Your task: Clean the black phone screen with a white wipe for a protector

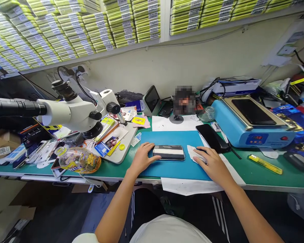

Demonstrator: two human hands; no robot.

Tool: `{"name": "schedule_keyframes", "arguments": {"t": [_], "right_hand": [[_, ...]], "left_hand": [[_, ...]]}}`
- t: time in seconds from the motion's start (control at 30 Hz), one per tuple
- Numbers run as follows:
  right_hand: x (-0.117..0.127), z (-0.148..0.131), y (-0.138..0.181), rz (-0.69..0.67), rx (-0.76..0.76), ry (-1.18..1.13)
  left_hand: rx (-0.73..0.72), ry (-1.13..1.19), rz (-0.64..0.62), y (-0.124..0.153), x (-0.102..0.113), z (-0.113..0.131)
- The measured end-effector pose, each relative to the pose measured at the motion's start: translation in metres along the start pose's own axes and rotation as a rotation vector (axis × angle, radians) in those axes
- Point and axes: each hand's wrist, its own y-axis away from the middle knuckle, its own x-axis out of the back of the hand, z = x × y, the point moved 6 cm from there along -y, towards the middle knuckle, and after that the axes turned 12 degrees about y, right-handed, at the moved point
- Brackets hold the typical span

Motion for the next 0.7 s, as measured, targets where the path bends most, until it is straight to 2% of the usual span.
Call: {"name": "schedule_keyframes", "arguments": {"t": [0.2, 0.37, 0.5, 0.6, 0.7], "right_hand": [[0.001, 0.000, 0.000, -0.002, 0.002, -0.004], [0.001, 0.002, 0.000, -0.002, -0.004, -0.031], [0.003, 0.000, 0.001, 0.007, 0.001, -0.044], [0.006, -0.001, 0.002, 0.032, 0.015, -0.046], [0.011, -0.002, 0.005, 0.082, 0.018, -0.042]], "left_hand": [[0.002, -0.061, -0.030, -0.017, 0.010, 0.011], [0.015, -0.178, -0.071, -0.046, 0.013, 0.020], [0.024, -0.186, -0.038, -0.066, 0.017, 0.022], [0.019, -0.175, 0.020, -0.061, 0.021, 0.020], [0.014, -0.147, 0.060, -0.036, 0.019, 0.012]]}}
